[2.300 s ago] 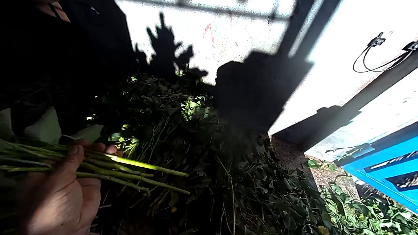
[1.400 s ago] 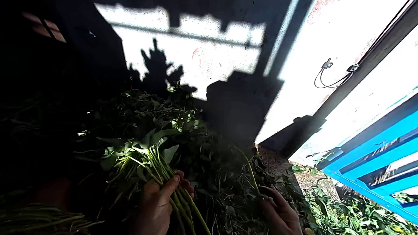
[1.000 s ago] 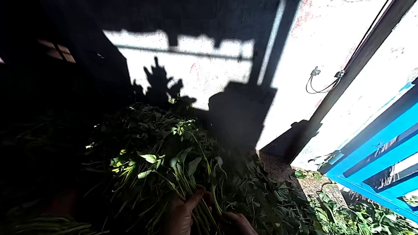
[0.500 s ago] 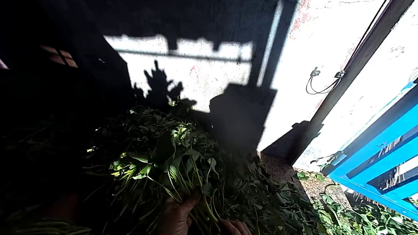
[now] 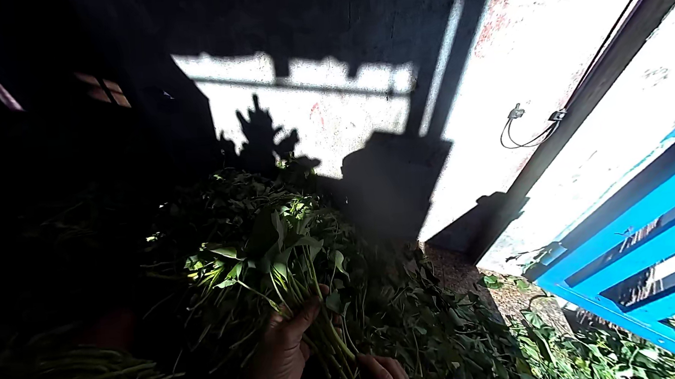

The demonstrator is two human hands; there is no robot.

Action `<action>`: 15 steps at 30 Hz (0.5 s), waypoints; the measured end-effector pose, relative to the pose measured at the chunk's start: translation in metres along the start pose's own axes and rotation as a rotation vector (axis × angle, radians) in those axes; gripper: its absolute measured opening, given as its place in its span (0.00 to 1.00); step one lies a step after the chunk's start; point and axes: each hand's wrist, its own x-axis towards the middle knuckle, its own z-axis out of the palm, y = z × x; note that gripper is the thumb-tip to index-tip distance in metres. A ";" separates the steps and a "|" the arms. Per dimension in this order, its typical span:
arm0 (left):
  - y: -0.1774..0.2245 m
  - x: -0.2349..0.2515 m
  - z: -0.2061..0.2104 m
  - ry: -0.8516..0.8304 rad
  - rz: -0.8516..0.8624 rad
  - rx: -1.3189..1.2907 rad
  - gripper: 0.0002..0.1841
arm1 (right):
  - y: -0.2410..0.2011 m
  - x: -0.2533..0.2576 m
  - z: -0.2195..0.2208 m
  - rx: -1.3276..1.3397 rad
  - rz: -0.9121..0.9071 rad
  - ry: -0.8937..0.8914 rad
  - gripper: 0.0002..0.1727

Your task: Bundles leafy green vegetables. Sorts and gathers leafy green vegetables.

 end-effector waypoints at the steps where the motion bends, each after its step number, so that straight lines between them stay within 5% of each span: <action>1: 0.000 0.000 -0.001 -0.013 -0.001 -0.004 0.11 | -0.001 -0.001 0.000 0.000 0.006 -0.003 0.14; 10: -0.003 0.000 -0.012 -0.234 0.079 0.005 0.11 | -0.008 0.003 -0.004 -0.075 0.055 -0.170 0.20; 15: 0.003 0.000 -0.006 -0.146 0.100 0.032 0.10 | -0.007 0.008 -0.005 -0.146 0.099 -0.258 0.12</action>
